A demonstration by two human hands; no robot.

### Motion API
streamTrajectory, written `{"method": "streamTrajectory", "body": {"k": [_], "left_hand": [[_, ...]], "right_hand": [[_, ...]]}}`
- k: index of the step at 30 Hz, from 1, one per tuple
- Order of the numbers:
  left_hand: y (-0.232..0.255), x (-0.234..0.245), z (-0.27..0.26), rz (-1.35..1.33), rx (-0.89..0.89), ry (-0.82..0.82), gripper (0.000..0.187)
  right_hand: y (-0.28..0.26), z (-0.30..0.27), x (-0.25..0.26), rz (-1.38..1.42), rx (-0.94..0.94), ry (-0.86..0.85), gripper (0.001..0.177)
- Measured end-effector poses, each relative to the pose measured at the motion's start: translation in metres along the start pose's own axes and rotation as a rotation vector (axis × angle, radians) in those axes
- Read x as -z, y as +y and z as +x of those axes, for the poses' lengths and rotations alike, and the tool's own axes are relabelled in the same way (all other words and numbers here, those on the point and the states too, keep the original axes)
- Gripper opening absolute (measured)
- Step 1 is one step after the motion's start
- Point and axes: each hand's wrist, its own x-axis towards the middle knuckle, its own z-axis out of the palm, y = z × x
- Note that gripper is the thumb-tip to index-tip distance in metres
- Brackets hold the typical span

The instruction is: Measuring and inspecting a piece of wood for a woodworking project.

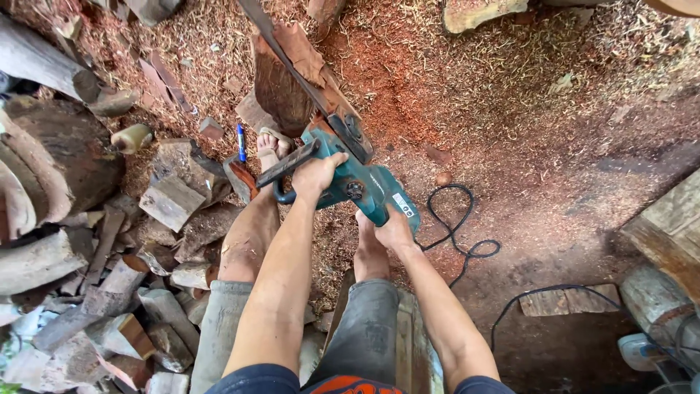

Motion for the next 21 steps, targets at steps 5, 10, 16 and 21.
{"method": "streamTrajectory", "body": {"k": [5,10,16,21], "left_hand": [[-0.002,-0.006,0.005,0.026,0.006,-0.034,0.089],[0.000,0.008,0.002,-0.065,-0.020,0.003,0.085],[0.001,0.032,-0.019,-0.118,0.005,0.031,0.084],[-0.006,0.035,-0.016,-0.114,0.003,0.094,0.089]], "right_hand": [[0.008,0.007,-0.004,-0.001,0.007,-0.001,0.038],[-0.011,-0.004,0.006,0.030,0.009,-0.005,0.045],[-0.041,-0.030,0.018,0.001,0.008,0.018,0.055],[-0.037,-0.029,0.012,-0.048,0.002,-0.019,0.064]]}}
